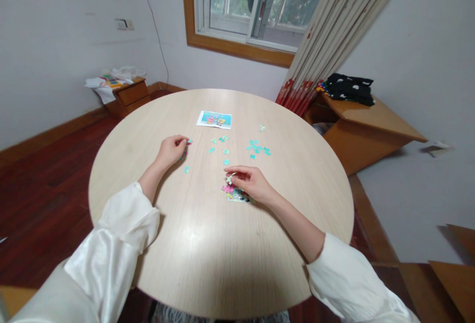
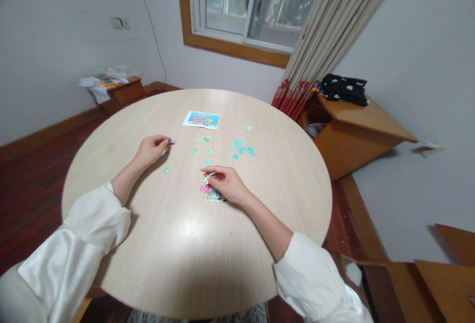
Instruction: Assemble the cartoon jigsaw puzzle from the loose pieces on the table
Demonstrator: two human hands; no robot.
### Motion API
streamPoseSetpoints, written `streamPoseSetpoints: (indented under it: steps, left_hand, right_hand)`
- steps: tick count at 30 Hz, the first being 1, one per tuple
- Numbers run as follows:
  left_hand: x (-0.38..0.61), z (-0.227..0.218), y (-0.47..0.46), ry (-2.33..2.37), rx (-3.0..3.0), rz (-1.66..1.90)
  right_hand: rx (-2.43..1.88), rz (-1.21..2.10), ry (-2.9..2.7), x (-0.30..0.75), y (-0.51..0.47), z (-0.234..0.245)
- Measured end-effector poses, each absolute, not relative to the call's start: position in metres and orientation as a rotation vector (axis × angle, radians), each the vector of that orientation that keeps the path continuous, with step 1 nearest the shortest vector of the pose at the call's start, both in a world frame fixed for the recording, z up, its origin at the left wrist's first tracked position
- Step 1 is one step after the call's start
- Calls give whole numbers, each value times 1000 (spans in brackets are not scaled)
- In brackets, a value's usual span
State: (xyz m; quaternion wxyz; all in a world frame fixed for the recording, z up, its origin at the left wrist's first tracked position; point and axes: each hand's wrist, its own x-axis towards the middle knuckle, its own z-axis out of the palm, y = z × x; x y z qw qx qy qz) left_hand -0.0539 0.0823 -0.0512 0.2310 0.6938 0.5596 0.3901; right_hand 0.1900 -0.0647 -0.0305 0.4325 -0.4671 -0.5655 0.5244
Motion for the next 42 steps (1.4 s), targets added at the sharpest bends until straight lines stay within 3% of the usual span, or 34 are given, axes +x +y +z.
streamPoseSetpoints:
  steps: [13, 21, 30, 42]
  left_hand:
    - [-50, -43, 77, 1286, 1473, 1164]
    - [-69, -47, 87, 1594, 1724, 1166]
    - [-60, -53, 77, 1273, 2266, 798]
    - [-57, -53, 77, 1218, 2318, 721]
  right_hand:
    - [-1159, 1327, -1383, 189, -65, -35]
    - [-1167, 1250, -1405, 190, -65, -36]
    - [-1183, 1165, -1482, 189, -65, -38]
    - [-1252, 948, -1681, 178, -73, -35]
